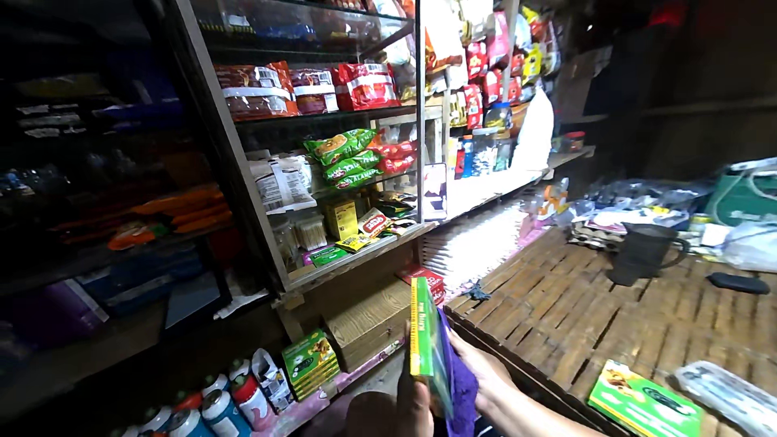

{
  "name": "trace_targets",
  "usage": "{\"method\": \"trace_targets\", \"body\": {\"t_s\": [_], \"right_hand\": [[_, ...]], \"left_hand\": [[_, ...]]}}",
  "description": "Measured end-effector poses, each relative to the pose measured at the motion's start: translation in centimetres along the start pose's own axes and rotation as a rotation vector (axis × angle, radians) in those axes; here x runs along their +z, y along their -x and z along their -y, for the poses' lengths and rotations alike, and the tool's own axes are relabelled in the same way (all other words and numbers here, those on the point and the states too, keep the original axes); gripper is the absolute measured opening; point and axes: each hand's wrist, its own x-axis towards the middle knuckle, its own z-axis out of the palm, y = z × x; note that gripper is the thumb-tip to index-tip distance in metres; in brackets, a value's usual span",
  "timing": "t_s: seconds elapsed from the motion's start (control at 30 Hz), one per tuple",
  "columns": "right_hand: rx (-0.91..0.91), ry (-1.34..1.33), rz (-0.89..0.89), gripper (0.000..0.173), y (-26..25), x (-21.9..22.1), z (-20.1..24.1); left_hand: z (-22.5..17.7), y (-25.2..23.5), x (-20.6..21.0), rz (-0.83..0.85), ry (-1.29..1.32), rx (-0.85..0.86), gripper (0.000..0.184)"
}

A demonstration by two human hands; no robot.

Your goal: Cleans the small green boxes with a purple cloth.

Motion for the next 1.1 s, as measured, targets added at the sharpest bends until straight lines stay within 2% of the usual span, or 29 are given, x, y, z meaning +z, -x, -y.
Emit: {"method": "trace_targets", "body": {"t_s": [0.1, 0.17, 0.27, 0.33, 0.4, 0.47, 0.5, 0.63, 0.73, 0.87, 1.1], "right_hand": [[-0.069, 0.023, -0.016, 0.042, -1.5, -1.3, 1.3], [-0.163, 0.122, -0.033, 0.044, -1.9, -1.8, 2.5], [-0.231, 0.214, -0.002, 0.04, -1.7, -2.0, 4.8], [-0.255, 0.302, 0.016, 0.04, -1.7, -2.3, 6.3], [-0.285, 0.411, -0.002, 0.044, -1.9, -2.7, 7.5], [-0.334, 0.51, -0.008, 0.044, -1.9, -2.8, 8.5], [-0.36, 0.549, -0.003, 0.044, -1.8, -2.8, 9.0], [-0.46, 0.652, 0.088, 0.042, -1.3, -2.7, 9.7], [-0.489, 0.746, 0.134, 0.047, -0.7, -2.2, 9.5], [-0.559, 0.778, 0.165, 0.051, -0.4, -1.6, 8.8], [-0.629, 0.87, 0.261, 0.053, -0.6, -2.3, 7.8]], "left_hand": [[-1.0, -0.4, -0.1, 0.313, 0.072, 0.011, 0.064], [-0.9, -0.2, -0.3, 0.391, 0.176, -0.069, 0.066], [-0.9, -0.7, -0.5, 0.501, 0.294, -0.174, 0.086], [-1.5, -1.3, -0.2, 0.506, 0.223, -0.2, 0.101], [-2.5, -1.7, 0.3, 0.479, 0.101, -0.256, 0.113], [-2.8, -2.0, 0.7, 0.441, 0.135, -0.36, 0.108], [-3.0, -2.2, 0.9, 0.421, 0.167, -0.416, 0.1], [-1.6, -1.9, 0.9, 0.317, 0.273, -0.549, 0.046], [-1.9, -1.5, 2.1, 0.054, 0.17, -0.64, 0.032], [-1.3, -1.1, 2.7, -0.165, 0.137, -0.574, 0.029], [-1.1, -0.7, 2.8, -0.299, 0.18, -0.409, 0.027]]}}
